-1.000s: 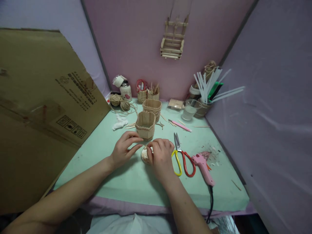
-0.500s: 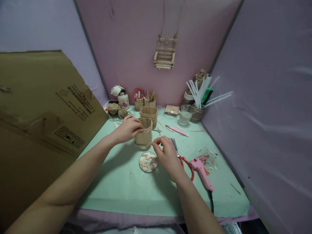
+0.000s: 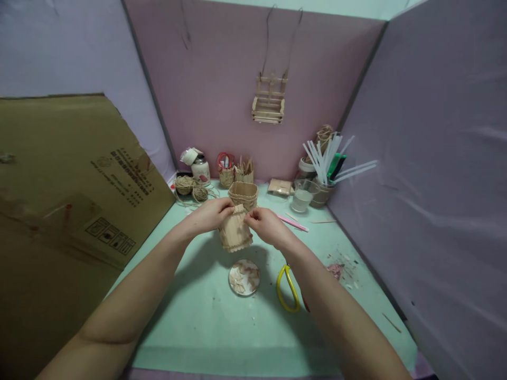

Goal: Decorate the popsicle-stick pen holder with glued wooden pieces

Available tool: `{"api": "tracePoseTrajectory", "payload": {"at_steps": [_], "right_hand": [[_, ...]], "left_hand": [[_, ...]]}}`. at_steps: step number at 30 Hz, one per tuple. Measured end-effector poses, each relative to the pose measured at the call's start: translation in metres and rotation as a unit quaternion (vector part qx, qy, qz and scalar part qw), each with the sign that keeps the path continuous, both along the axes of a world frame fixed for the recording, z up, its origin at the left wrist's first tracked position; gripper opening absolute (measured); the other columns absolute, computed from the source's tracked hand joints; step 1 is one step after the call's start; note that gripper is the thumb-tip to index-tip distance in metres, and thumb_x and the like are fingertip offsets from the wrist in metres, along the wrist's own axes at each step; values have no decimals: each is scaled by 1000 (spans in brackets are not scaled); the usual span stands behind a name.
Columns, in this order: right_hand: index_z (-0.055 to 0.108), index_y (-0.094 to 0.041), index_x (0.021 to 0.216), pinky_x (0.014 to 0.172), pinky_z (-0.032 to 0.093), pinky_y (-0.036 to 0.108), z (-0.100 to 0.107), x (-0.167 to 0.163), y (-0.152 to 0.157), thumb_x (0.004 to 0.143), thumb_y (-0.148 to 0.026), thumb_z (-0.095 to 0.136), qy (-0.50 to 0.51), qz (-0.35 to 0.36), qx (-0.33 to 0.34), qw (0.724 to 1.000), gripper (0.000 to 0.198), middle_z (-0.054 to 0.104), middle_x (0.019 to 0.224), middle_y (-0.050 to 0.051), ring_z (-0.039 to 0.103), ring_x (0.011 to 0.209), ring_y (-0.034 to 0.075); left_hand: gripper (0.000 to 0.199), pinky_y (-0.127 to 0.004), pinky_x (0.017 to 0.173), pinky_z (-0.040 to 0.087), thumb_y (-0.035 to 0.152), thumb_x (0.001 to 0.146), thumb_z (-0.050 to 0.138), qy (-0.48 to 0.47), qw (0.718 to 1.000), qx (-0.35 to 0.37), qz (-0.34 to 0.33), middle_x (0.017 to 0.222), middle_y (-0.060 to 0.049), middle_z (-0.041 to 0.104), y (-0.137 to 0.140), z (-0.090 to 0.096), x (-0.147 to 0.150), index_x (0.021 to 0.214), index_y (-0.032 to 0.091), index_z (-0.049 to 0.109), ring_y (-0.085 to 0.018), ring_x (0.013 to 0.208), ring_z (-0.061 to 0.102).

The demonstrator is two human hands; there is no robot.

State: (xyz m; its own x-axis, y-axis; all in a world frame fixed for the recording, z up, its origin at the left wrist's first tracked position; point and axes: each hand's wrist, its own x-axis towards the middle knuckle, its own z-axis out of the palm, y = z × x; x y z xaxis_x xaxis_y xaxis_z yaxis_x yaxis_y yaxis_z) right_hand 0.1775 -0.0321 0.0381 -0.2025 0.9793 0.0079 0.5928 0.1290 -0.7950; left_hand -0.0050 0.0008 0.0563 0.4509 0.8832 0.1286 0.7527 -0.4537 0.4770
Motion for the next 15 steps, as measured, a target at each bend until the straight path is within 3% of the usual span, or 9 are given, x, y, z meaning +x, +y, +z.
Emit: {"api": "tracePoseTrajectory", "payload": {"at_steps": [11,15], "right_hand": [[50,-20,59,48,23,25,5,-14,12,69,-33,51,14,-17,-7,1000,17,42,54,-4,32,50,10],[52,-19,60,48,23,25,6,-16,12,70,-34,50,2,-23,-8,1000,18,42,53,-5,33,49,10]], "left_hand": [[29,-29,70,41,28,86,37,-46,998,-33,-11,94,-8,68,5,-5,-1,90,16,64,-21,86,60],[28,-28,67,41,37,80,49,-64,997,-36,-27,92,-6,68,2,-5,-3,93,16,64,-21,82,60]]}}
